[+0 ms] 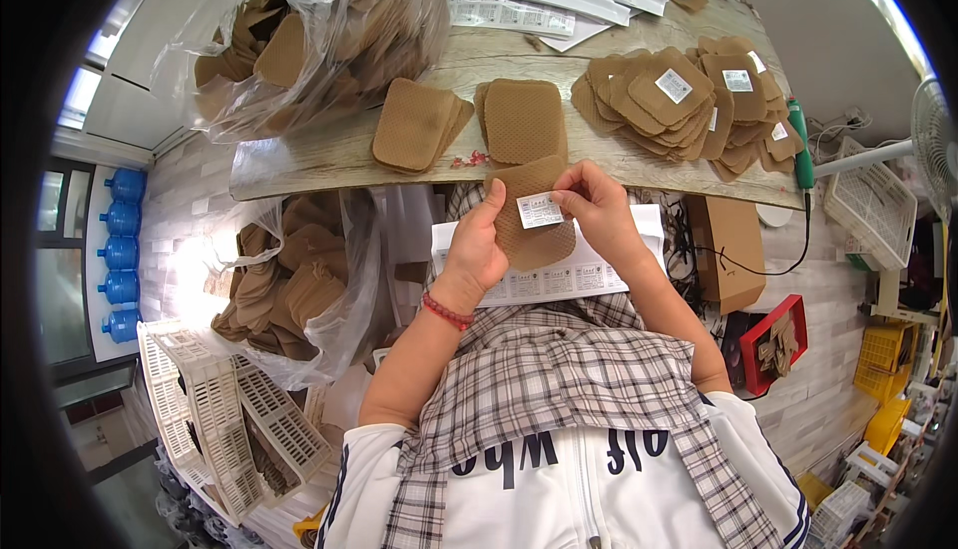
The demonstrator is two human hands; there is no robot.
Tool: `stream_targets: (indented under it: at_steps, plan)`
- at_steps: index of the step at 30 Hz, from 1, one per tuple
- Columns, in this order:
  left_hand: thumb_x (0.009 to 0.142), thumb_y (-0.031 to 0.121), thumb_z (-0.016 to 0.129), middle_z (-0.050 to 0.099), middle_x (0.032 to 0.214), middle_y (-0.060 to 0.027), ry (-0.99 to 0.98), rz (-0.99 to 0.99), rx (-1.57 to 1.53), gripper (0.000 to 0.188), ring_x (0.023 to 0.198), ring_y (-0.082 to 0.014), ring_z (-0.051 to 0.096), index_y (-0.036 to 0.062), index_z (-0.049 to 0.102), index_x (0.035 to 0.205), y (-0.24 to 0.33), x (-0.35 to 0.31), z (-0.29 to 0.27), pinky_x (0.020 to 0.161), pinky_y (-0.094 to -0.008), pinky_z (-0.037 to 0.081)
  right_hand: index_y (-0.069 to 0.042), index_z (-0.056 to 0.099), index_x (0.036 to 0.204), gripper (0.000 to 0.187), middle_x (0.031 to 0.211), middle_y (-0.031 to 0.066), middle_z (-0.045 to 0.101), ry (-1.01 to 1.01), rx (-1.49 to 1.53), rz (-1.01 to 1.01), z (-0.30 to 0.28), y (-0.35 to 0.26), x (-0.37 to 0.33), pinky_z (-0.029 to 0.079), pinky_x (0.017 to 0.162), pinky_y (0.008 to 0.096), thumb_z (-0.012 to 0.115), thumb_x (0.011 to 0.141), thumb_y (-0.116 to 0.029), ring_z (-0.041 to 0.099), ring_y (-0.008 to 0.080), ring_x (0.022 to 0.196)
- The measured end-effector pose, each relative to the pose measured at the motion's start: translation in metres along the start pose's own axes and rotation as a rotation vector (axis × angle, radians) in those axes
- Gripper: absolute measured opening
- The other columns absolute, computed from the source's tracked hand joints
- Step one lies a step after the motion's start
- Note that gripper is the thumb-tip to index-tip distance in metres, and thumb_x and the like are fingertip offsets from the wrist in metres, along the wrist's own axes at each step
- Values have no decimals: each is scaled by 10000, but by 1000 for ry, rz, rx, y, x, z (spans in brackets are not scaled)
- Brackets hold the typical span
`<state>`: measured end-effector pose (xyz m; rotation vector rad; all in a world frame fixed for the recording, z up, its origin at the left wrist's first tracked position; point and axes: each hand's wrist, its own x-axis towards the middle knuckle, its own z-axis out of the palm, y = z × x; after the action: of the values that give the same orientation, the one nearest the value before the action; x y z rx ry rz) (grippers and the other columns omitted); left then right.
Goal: The person takes brown textured pads from a plastic bag, peels labels from a sheet, and sticks them onto the pads. The labeled pads are stacked on the table.
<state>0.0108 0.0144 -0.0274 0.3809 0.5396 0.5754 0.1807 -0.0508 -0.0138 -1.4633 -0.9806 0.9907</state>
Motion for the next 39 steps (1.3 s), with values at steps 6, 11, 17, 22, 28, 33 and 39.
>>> stream_targets:
  at_steps: [6, 11, 17, 22, 28, 33, 39]
  plan:
    - [1061, 370, 410, 560, 1352, -149, -9, 11, -7, 497, 1240, -275, 558, -10, 451, 1379, -1, 0, 1, 1068, -445, 465, 5, 580, 880, 99, 763, 32, 623, 2, -18, -30, 0, 2, 0, 476, 625, 252, 676, 866, 25, 564, 94, 686]
    - [1060, 375, 409, 554, 1360, -150, -18, -3, -36, 504, 1245, -277, 554, -8, 445, 1385, -1, 1, -1, 1071, -448, 462, -4, 578, 889, 82, 768, 0, 592, -5, -65, -35, 2, -3, 0, 453, 611, 223, 651, 892, 32, 537, 67, 678]
    - [1060, 378, 407, 551, 1364, -153, 11, 6, -33, 508, 1245, -281, 554, -6, 439, 1391, -3, 2, -1, 1069, -448, 463, -2, 582, 883, 91, 763, 5, 605, 26, -149, -74, 3, -2, -1, 460, 610, 229, 668, 879, 29, 545, 69, 675]
    - [1058, 365, 427, 589, 1313, -139, 5, 19, -55, 477, 1197, -257, 593, -14, 488, 1343, -3, 4, 2, 1034, -432, 495, 12, 581, 899, 114, 793, 98, 663, 52, -196, -79, 4, -6, -2, 512, 683, 299, 683, 851, 29, 625, 169, 722]
    - [1010, 205, 551, 644, 1225, -115, -25, 5, -78, 333, 1127, -232, 631, -5, 561, 1268, -6, 4, -6, 1003, -397, 511, 12, 584, 897, 110, 793, 110, 666, 73, -238, -120, 5, -9, -2, 516, 673, 312, 684, 851, 21, 639, 189, 721]
    - [917, -8, 615, 669, 1180, -98, -2, 43, 4, 306, 1087, -211, 645, -10, 595, 1223, -9, 4, -5, 990, -366, 513, 11, 590, 887, 110, 788, 132, 665, 96, -288, -149, 5, -10, -1, 521, 667, 333, 690, 840, 17, 654, 231, 717]
    - [867, -92, 601, 666, 1195, -102, 11, 78, 43, 369, 1088, -211, 644, -19, 590, 1229, -10, 3, 3, 996, -360, 509, 7, 595, 882, 114, 790, 146, 665, 117, -335, -152, 5, -13, 0, 526, 665, 352, 696, 829, 9, 666, 268, 718]
